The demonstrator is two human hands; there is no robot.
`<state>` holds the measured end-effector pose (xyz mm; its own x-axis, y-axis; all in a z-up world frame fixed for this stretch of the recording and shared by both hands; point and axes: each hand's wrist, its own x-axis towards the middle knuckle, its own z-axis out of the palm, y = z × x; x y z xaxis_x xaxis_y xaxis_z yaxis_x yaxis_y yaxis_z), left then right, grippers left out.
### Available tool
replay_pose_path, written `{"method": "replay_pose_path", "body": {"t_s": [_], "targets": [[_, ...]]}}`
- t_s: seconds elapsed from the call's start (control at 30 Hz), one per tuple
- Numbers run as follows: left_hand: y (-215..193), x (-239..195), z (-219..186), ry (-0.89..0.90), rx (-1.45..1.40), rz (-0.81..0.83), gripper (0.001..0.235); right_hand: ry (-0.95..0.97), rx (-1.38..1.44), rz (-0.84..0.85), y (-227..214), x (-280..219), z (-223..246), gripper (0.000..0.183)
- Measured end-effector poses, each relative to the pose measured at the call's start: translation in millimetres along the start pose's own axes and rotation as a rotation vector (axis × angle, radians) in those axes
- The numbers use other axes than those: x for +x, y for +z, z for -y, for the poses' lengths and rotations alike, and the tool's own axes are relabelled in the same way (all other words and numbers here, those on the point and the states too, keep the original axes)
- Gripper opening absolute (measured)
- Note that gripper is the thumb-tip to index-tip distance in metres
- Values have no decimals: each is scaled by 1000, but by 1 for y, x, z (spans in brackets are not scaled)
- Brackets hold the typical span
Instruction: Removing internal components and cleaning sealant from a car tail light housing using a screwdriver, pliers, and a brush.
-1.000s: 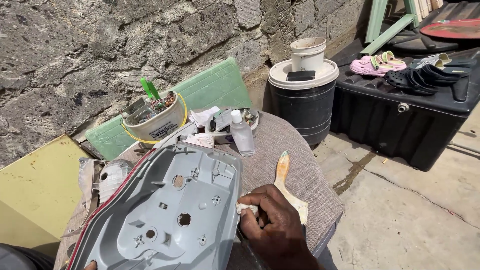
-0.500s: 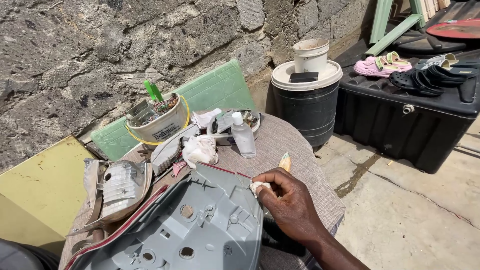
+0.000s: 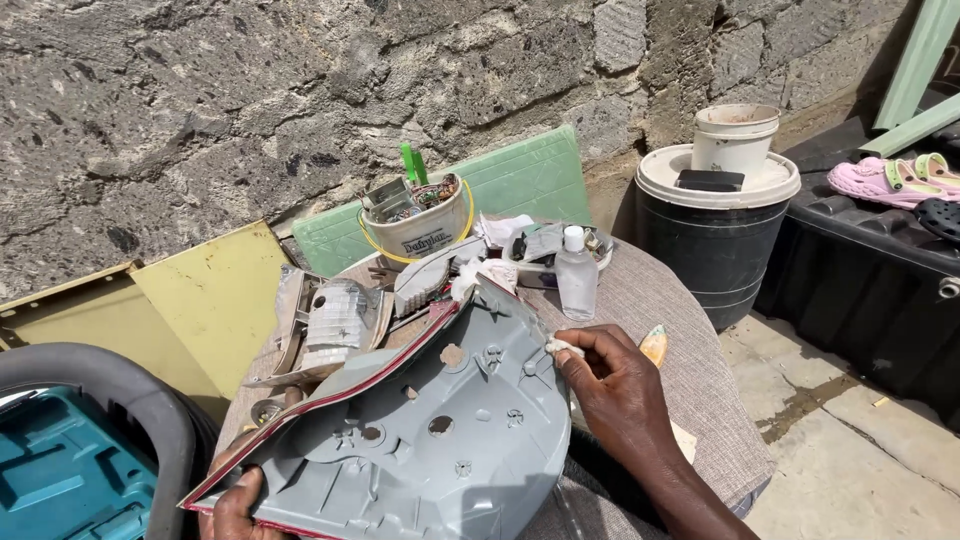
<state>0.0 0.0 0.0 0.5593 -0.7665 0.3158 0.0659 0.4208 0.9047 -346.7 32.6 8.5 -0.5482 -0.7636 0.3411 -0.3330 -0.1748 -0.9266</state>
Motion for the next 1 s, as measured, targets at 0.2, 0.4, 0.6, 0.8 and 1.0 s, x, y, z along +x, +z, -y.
{"method": "replay_pose_path", "body": {"t_s": [0.2, 0.4, 0.6, 0.8, 1.0], "targets": [[37, 12, -17, -244, -242, -127, 29, -342, -113, -138, 7, -21, 24, 19], [29, -2, 3, -181, -337, 98, 27, -298, -36, 236, 37, -60, 32, 22], [11, -4, 10, -68, -569, 454, 52, -461, 59, 681, 89, -96, 39, 23], [6, -4, 18, -121, -662, 478, 62, -536, 100, 705, 117, -99, 69, 22], [-8, 0, 34, -51, -502, 399, 66, -403, -52, 801, 91, -90, 48, 22]]}}
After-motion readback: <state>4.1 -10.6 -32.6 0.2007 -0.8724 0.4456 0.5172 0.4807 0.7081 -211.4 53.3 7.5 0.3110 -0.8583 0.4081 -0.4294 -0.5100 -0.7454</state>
